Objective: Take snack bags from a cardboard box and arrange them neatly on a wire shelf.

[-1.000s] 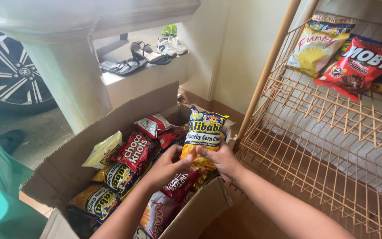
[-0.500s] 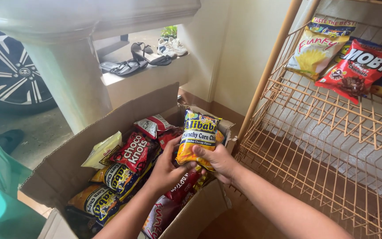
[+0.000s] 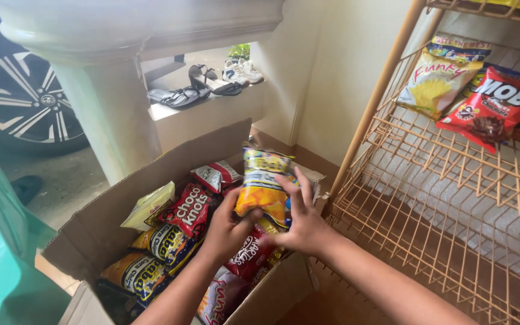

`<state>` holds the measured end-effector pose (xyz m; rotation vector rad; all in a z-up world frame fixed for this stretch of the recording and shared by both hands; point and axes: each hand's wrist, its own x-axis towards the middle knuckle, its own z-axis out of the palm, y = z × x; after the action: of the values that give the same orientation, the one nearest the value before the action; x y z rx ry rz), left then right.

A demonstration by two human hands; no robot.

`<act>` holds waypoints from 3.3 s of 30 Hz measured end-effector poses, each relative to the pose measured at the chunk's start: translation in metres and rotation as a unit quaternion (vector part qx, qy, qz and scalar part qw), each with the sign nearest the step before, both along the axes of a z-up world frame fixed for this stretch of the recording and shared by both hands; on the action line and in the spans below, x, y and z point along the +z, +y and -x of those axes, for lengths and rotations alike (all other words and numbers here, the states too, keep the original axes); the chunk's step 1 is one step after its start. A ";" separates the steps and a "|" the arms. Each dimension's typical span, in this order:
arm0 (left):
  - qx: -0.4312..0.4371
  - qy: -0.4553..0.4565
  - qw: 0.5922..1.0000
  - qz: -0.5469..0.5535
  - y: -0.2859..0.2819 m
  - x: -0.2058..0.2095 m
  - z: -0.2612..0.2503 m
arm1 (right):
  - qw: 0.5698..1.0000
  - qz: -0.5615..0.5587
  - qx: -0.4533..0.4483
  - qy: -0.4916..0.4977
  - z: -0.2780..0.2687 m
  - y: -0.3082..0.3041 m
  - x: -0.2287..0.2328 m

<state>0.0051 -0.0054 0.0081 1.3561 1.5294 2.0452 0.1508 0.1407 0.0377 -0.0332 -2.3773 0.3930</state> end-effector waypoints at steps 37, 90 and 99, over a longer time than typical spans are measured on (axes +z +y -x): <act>-0.057 -0.162 0.984 -0.051 -0.002 0.000 0.014 | 0.969 0.140 0.192 0.065 -0.011 -0.010 -0.010; -0.105 0.466 0.871 0.113 0.337 0.235 -0.283 | 0.809 0.414 -0.416 0.021 -0.355 0.304 0.215; -0.160 0.645 0.729 0.164 0.427 0.185 -0.291 | 0.797 -0.008 -0.561 -0.224 -0.366 0.366 0.185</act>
<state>0.2962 0.4216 0.1927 2.7945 1.6435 0.3428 0.5173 0.5064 0.2229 -1.5914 -2.3025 -0.2548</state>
